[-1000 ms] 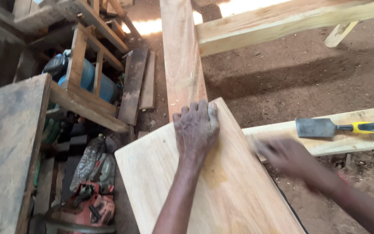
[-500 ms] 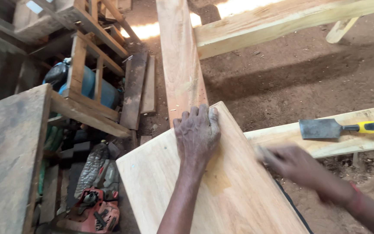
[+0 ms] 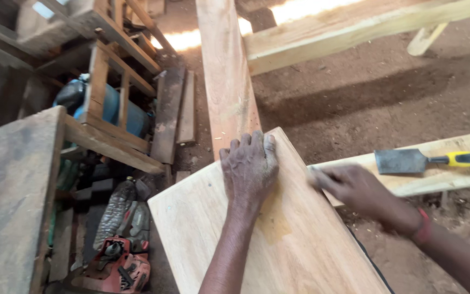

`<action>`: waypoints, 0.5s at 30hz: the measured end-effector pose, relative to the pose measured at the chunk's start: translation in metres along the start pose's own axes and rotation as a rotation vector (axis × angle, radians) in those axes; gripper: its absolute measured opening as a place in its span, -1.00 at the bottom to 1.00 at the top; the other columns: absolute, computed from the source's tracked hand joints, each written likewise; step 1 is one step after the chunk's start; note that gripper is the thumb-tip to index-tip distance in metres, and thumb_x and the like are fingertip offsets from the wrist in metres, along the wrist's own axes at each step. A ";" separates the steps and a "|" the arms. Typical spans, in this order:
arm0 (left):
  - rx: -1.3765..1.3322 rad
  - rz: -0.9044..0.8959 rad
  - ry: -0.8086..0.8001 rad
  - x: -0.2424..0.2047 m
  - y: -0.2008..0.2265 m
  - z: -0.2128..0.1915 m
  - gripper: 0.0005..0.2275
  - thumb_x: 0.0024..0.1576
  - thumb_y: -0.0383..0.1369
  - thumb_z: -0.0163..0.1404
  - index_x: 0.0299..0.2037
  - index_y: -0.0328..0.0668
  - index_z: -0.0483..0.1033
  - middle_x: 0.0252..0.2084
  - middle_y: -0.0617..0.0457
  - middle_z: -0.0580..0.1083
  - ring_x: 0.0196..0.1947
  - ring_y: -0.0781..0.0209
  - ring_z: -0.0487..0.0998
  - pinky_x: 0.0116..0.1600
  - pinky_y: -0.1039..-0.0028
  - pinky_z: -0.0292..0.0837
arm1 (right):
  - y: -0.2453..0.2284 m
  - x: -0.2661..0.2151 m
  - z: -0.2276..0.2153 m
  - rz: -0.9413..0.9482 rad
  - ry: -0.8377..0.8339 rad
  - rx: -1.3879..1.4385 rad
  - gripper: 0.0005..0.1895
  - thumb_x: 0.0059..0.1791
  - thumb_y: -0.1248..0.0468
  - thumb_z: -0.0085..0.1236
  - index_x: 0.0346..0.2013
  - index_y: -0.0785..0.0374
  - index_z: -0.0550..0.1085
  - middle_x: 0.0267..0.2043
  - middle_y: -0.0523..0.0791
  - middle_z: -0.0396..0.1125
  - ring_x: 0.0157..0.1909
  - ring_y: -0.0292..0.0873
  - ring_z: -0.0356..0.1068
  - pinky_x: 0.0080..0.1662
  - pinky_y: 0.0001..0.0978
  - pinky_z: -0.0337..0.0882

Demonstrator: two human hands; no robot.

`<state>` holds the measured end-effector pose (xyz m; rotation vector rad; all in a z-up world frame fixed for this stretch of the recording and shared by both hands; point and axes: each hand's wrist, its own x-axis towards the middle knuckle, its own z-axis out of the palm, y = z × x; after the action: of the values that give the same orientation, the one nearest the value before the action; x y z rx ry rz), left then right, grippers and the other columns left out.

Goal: The person sands the edges and surfaces of a rectangular wooden board using a sanding block. They hold the board with one hand and rub the sanding block along the edges and face, then flip the board to continue sanding the opposite side.

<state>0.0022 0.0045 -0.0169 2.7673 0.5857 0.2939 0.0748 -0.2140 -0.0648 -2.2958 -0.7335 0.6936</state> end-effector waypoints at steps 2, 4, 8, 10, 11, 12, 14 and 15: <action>-0.015 -0.019 -0.058 0.000 -0.001 0.001 -0.63 0.34 -0.06 -0.37 -0.27 -0.03 0.47 -0.43 0.07 0.38 -0.39 0.17 0.39 -0.12 0.20 0.27 | 0.022 -0.051 0.015 0.068 -0.048 0.257 -0.56 -0.03 -0.12 0.12 -0.18 0.16 0.62 -0.46 -0.22 0.56 -0.41 -0.26 0.50 -0.30 -0.19 0.44; -0.024 -0.042 -0.127 0.000 -0.005 0.001 -0.63 0.34 -0.06 -0.39 -0.28 0.02 0.46 -0.44 0.09 0.37 -0.40 0.16 0.38 -0.12 0.22 0.29 | 0.043 -0.088 0.019 0.059 -0.101 -0.145 -0.52 -0.07 -0.21 0.10 -0.27 0.11 0.64 -0.59 -0.13 0.44 -0.51 -0.21 0.44 -0.32 -0.16 0.45; -0.001 -0.004 -0.029 0.002 -0.003 0.009 -0.64 0.33 -0.09 -0.37 -0.26 -0.03 0.46 -0.44 0.08 0.38 -0.39 0.18 0.39 -0.10 0.17 0.26 | 0.051 -0.074 0.026 0.261 -0.258 -0.116 -0.60 0.07 -0.18 0.00 -0.08 -0.06 0.61 -0.45 -0.14 0.46 -0.44 -0.13 0.46 -0.28 -0.20 0.46; -0.009 0.026 0.046 0.001 -0.004 0.011 -0.64 0.33 -0.09 -0.36 -0.29 -0.03 0.47 -0.45 0.08 0.37 -0.38 0.20 0.39 -0.09 0.14 0.25 | 0.038 -0.013 0.016 -0.049 -0.005 -0.045 -0.50 0.02 -0.12 -0.11 -0.17 0.14 0.64 -0.39 -0.12 0.54 -0.40 -0.06 0.51 -0.24 -0.16 0.44; -0.012 0.018 0.030 -0.002 -0.001 0.012 -0.64 0.33 -0.09 -0.36 -0.28 -0.04 0.47 -0.43 0.07 0.38 -0.37 0.18 0.39 -0.09 0.13 0.26 | 0.028 0.016 0.010 -0.163 0.037 -0.004 -0.48 0.04 -0.11 -0.08 -0.22 0.29 0.58 -0.42 -0.01 0.48 -0.37 -0.02 0.48 -0.22 -0.15 0.43; -0.009 0.016 0.022 -0.002 -0.001 0.009 -0.64 0.33 -0.09 -0.37 -0.27 -0.04 0.47 -0.42 0.06 0.39 -0.36 0.17 0.40 -0.09 0.13 0.27 | 0.014 0.046 0.005 -0.304 0.063 -0.040 -0.48 0.03 -0.11 -0.06 -0.28 0.30 0.57 -0.43 0.01 0.43 -0.37 0.02 0.42 -0.23 -0.12 0.40; -0.011 -0.001 -0.016 -0.001 -0.001 0.003 -0.63 0.33 -0.09 -0.38 -0.25 -0.04 0.47 -0.41 0.04 0.40 -0.35 0.14 0.41 -0.09 0.14 0.28 | 0.000 0.071 -0.001 0.001 -0.084 0.103 -0.44 0.06 -0.14 -0.04 -0.40 0.28 0.62 -0.47 -0.01 0.42 -0.37 -0.01 0.41 -0.23 -0.14 0.44; -0.015 -0.015 -0.046 0.000 -0.002 0.001 -0.62 0.33 -0.07 -0.38 -0.25 -0.04 0.47 -0.41 0.02 0.41 -0.35 0.12 0.42 -0.09 0.15 0.29 | 0.001 0.070 0.001 -0.038 -0.076 0.030 -0.45 0.07 -0.15 -0.07 -0.39 0.25 0.61 -0.50 -0.01 0.37 -0.40 -0.02 0.37 -0.27 -0.13 0.40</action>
<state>0.0014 0.0061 -0.0185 2.7460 0.5899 0.2300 0.1237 -0.1689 -0.0859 -2.2334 -0.7941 0.7725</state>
